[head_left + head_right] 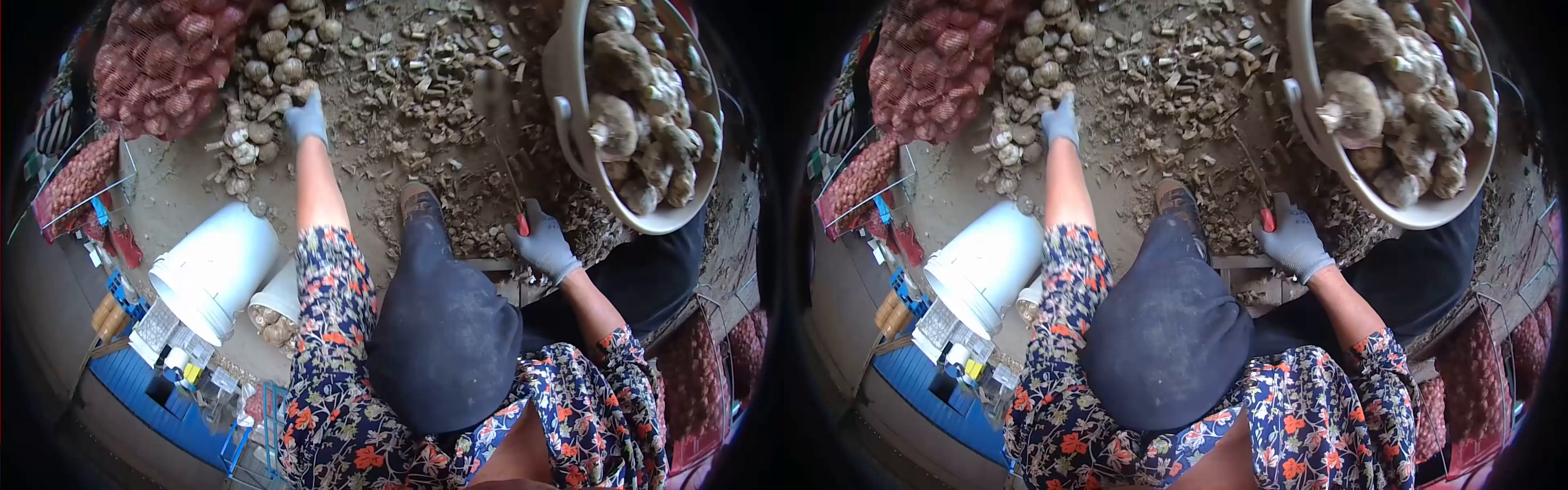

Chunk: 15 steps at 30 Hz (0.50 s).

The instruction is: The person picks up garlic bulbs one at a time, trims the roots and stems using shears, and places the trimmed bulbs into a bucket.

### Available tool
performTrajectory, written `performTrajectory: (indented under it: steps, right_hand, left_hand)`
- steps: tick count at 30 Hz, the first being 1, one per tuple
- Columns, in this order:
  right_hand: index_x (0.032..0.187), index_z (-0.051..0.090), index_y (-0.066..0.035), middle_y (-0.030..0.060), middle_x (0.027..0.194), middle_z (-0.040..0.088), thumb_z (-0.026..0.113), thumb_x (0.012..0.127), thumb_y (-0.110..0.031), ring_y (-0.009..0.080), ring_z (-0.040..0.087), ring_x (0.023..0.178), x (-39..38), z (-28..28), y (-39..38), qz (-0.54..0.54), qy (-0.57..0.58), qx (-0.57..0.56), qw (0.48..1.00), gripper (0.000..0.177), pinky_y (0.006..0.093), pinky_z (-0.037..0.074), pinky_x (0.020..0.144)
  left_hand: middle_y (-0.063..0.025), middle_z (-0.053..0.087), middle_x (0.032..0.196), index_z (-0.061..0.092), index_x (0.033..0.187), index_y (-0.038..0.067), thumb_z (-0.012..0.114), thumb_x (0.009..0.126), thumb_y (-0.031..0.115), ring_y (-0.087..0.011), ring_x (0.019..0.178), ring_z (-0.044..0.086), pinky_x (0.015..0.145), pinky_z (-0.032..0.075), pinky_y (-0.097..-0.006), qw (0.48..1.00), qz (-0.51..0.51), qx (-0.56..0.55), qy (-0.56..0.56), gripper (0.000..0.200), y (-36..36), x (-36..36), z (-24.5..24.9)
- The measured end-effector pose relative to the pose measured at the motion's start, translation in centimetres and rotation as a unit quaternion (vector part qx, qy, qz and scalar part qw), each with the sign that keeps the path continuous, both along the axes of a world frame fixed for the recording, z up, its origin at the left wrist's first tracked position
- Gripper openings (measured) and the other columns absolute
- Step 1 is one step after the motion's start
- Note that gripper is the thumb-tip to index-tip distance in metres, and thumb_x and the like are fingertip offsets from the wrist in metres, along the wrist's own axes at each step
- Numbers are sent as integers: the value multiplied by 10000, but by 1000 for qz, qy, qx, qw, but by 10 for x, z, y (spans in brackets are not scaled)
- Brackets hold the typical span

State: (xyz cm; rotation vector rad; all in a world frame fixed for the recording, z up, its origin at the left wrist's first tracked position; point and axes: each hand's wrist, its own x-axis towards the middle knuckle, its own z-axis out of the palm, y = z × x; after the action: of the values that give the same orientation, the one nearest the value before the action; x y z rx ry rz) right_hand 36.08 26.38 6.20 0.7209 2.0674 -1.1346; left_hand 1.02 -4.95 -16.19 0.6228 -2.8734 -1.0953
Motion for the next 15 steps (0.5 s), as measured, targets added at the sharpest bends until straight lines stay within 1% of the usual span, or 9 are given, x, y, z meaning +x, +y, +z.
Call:
performTrajectory:
  steps: [3, 4, 5, 7, 8, 9, 11, 12, 15]
  right_hand:
    - [981, 450, 7, 289, 842, 608, 576, 824, -270, 461, 588, 856, -12, -5, -17, 16, 5, 2, 1000, 342, 511, 453, 749]
    - [979, 454, 5, 286, 841, 607, 580, 823, -264, 459, 586, 857, -18, -8, -22, 33, 13, 2, 999, 336, 508, 454, 749]
    - [977, 457, 3, 283, 839, 607, 585, 823, -258, 458, 585, 858, -25, -11, -28, 48, 23, 2, 999, 329, 505, 454, 748]
    - [985, 467, -11, 273, 846, 611, 587, 823, -244, 451, 585, 860, -40, -20, -38, 42, 40, 5, 998, 308, 506, 454, 747]
    - [998, 473, -20, 267, 849, 613, 585, 823, -238, 447, 586, 861, -50, -24, -41, 48, 54, 2, 997, 301, 507, 454, 747]
    - [1010, 479, -29, 262, 852, 615, 583, 823, -233, 443, 587, 863, -59, -27, -43, 54, 68, 1, 996, 296, 507, 454, 747]
    - [1036, 486, -44, 259, 864, 614, 578, 821, -218, 438, 585, 877, -79, -24, -44, 39, 57, -1, 998, 291, 506, 456, 756]
    - [1037, 486, -39, 259, 898, 612, 586, 813, -228, 433, 582, 904, -86, -23, -45, 44, 82, 17, 996, 309, 499, 455, 774]
    - [1033, 484, -29, 258, 971, 602, 603, 799, -254, 421, 573, 960, -99, -26, -46, 61, 155, 27, 986, 346, 486, 449, 813]
  left_hand:
    - [-205, 685, 951, 664, 978, -18, 752, 726, 464, -322, 894, 662, 802, 502, -404, 980, 75, 89, -161, 551, 43, -13, 52]
    - [-163, 695, 881, 677, 935, -6, 768, 712, 433, -287, 799, 668, 754, 515, -381, 989, 46, -59, -130, 501, 37, -28, 30]
    - [-163, 695, 881, 677, 935, -6, 768, 712, 433, -287, 799, 668, 754, 515, -381, 988, 48, -57, -134, 501, 26, -29, 10]
    - [-111, 668, 858, 595, 1127, -3, 794, 698, 411, -221, 721, 640, 707, 512, -304, 990, -99, 21, -96, 629, 26, -25, 15]
    - [-115, 677, 924, 603, 1123, -24, 798, 695, 339, -206, 791, 641, 774, 498, -291, 979, -171, 17, -108, 594, 52, -2, 74]
    - [-115, 677, 924, 603, 1123, -24, 798, 695, 339, -206, 791, 641, 774, 498, -291, 979, -173, 18, -108, 594, 61, 15, 93]
    - [-114, 673, 969, 641, 1027, 27, 794, 673, 335, -247, 839, 643, 783, 500, -345, 947, -262, 185, -12, 493, 67, 43, 107]
    - [-114, 673, 969, 641, 1027, 27, 794, 673, 335, -247, 839, 643, 783, 500, -345, 946, -262, 188, -21, 493, 65, 56, 113]
    - [-116, 640, 997, 596, 1120, 46, 781, 693, 316, -256, 869, 633, 791, 498, -354, 924, -380, 45, -17, 537, 68, 76, 150]
